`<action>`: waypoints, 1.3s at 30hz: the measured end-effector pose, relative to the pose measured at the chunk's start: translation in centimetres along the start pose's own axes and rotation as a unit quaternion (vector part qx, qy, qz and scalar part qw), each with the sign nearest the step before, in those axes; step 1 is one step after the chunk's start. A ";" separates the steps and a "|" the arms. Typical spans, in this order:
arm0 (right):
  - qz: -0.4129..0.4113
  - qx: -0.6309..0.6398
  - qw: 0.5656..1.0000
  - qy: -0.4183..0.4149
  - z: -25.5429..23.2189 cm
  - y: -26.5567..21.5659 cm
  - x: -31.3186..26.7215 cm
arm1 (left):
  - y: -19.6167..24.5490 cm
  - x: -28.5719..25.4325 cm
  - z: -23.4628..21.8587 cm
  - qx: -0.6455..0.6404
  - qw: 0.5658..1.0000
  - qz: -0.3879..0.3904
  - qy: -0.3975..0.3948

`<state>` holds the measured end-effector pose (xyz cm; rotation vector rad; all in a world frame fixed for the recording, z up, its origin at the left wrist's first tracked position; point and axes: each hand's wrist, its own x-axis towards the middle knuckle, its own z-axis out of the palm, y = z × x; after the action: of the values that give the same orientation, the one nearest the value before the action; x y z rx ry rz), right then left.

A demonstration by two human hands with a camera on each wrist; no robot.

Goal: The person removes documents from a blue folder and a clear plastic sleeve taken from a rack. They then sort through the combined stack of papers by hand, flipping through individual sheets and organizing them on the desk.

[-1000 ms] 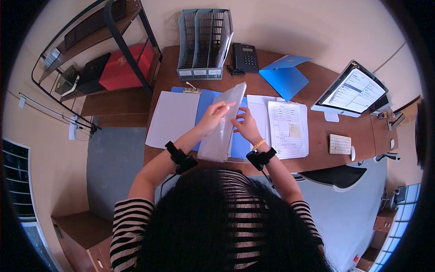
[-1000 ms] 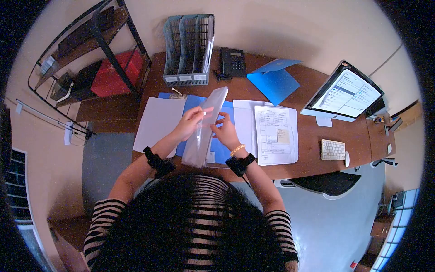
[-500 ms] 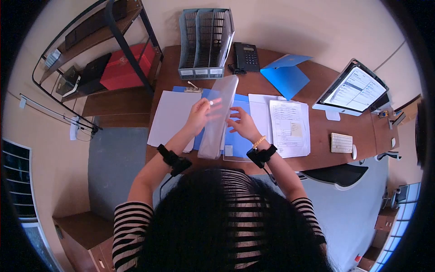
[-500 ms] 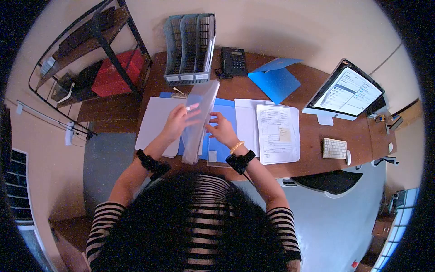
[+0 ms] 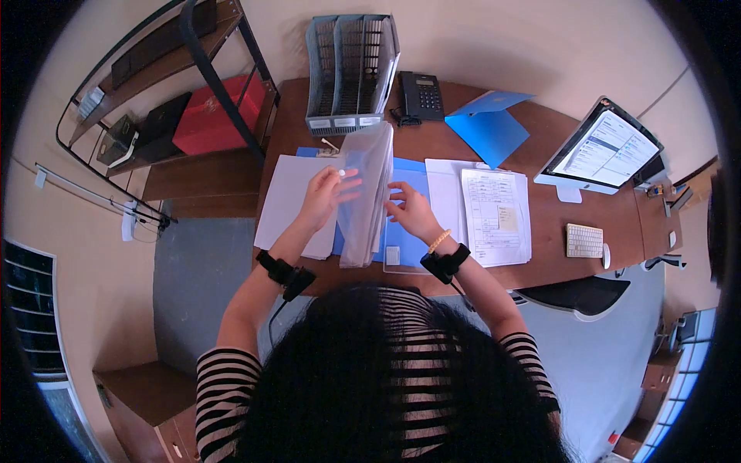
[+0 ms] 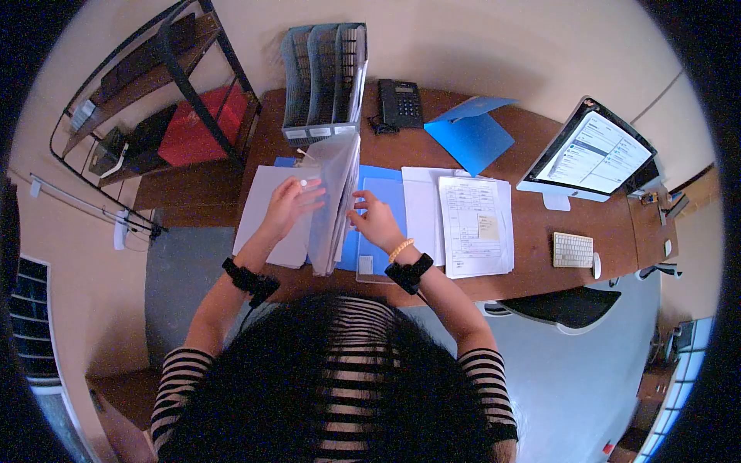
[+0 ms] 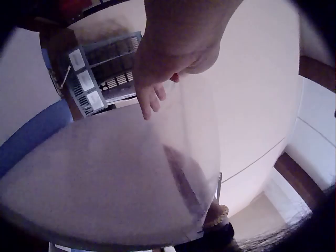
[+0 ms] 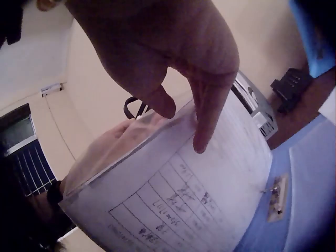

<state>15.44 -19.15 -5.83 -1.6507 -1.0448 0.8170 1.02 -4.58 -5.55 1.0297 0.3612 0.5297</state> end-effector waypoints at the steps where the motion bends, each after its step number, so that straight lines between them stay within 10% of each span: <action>1: -0.007 -0.008 1.000 0.003 0.0 0.1 0.0 | 0.0 0.0 -0.2 0.000 1.000 0.000 -0.001; 39: -0.158 -0.219 0.958 -0.096 3.0 -1.9 1.0 | 2.3 0.5 -2.1 0.109 0.993 0.003 0.035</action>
<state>12.69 -16.84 -4.92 -1.7199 -1.6712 0.5639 -0.25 -1.85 -4.54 1.2240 0.4868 0.5407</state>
